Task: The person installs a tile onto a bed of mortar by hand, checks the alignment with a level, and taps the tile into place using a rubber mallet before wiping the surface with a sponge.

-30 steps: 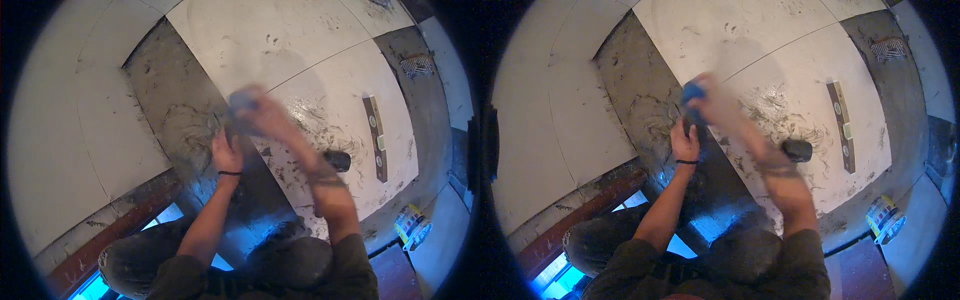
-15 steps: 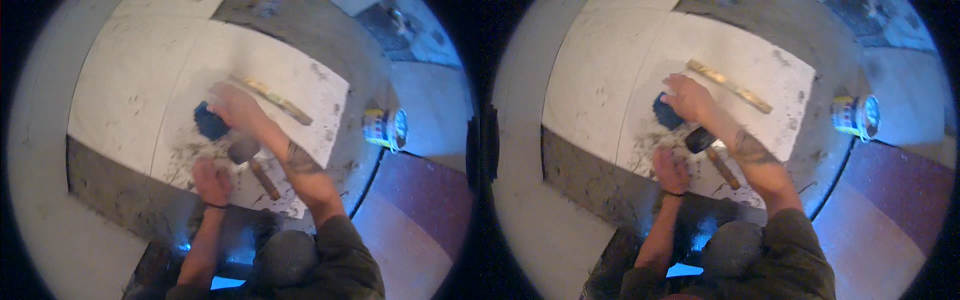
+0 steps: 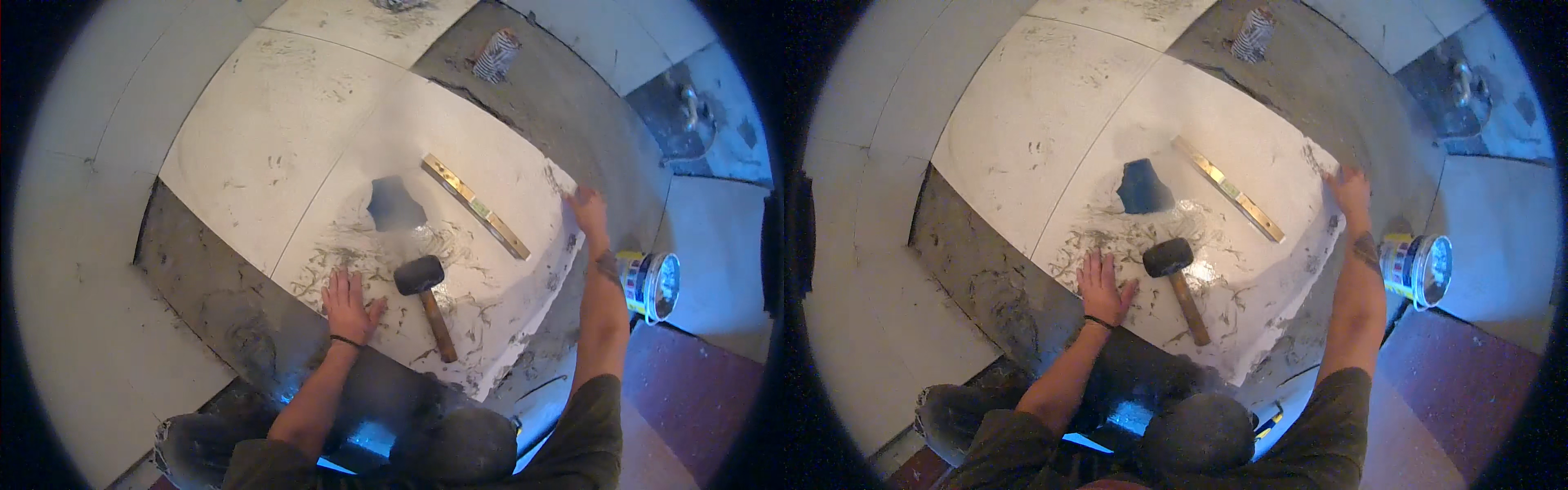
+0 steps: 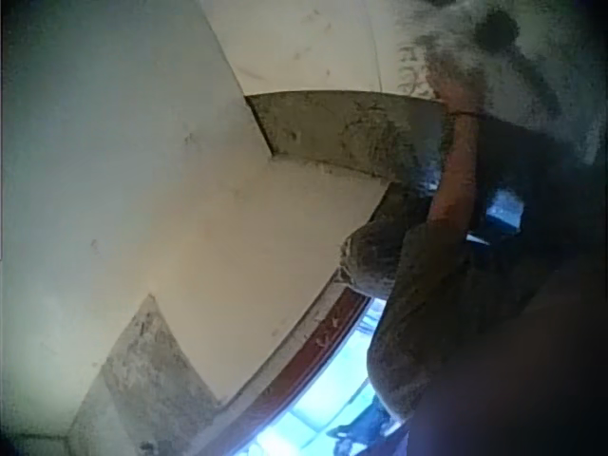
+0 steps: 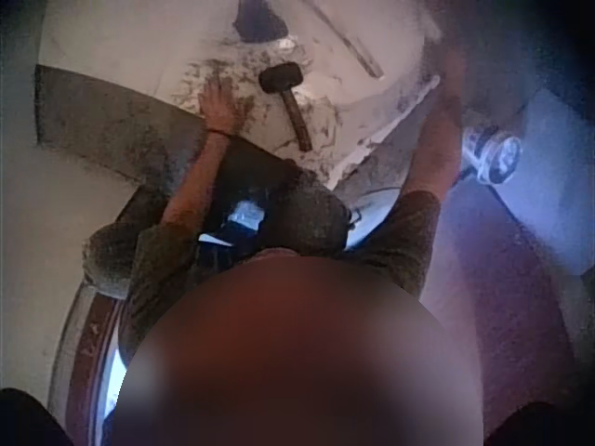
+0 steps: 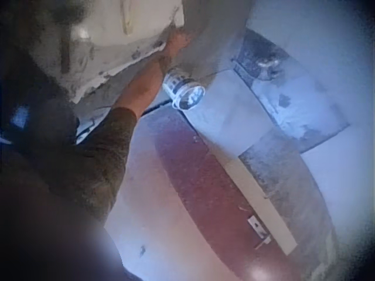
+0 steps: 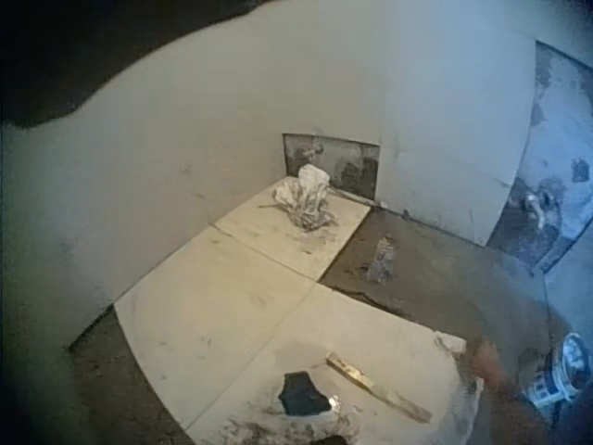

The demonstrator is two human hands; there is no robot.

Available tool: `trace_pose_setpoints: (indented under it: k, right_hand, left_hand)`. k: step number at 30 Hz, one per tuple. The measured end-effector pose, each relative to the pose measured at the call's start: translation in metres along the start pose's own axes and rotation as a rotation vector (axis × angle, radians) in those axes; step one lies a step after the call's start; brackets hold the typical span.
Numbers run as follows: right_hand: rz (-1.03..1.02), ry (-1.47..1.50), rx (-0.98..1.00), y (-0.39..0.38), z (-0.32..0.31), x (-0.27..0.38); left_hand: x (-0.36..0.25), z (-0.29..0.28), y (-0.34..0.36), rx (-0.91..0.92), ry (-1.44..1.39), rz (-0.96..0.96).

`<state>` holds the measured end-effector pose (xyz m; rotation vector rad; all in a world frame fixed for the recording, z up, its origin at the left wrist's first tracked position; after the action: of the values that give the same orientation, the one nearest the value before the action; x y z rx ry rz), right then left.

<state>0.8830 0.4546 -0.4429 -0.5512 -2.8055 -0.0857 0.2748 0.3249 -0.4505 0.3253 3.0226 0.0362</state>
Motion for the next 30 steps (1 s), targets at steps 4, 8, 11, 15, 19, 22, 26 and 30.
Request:
trace_pose_setpoints:
  k: [4,8,11,15,19,22,26,30]
  right_hand:
    - [0.031,0.011,0.017,0.007,0.006,-0.014]
    - [0.227,0.092,0.092,0.007,0.011,-0.027]
    - [0.236,0.029,0.107,0.007,0.006,-0.024]
    - [0.235,0.076,0.123,0.013,0.004,-0.027]
    - [0.23,0.108,0.127,0.019,0.012,-0.037]
    - [0.154,0.19,0.162,0.02,0.021,-0.037]
    - [0.125,0.099,0.093,0.02,0.016,-0.036]
    - [0.233,0.113,0.148,0.016,0.016,-0.036]
  left_hand:
    - [0.004,0.004,-0.002,0.045,-0.031,-0.044]
    - [0.004,-0.001,-0.002,-0.01,-0.043,-0.049]
    - [0.003,-0.001,-0.001,-0.024,-0.032,-0.036]
    - [0.006,0.004,-0.002,0.028,-0.033,-0.08]
    - [0.006,0.008,-0.005,0.093,-0.03,-0.11]
    - [0.006,0.006,-0.007,0.093,-0.02,-0.121]
    - [0.007,0.006,-0.006,0.089,-0.021,-0.118]
    - [0.006,0.008,-0.007,0.105,-0.022,-0.121]
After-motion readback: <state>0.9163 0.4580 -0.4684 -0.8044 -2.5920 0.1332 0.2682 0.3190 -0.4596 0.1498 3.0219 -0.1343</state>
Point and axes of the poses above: each hand's wrist, its own y-axis towards the middle knuckle, its own z-axis out of the palm, x = y × z, the point moved 9 cm from there along y, towards the middle knuckle, and after that the axes turned 14 degrees about y, right-handed, at the moved point
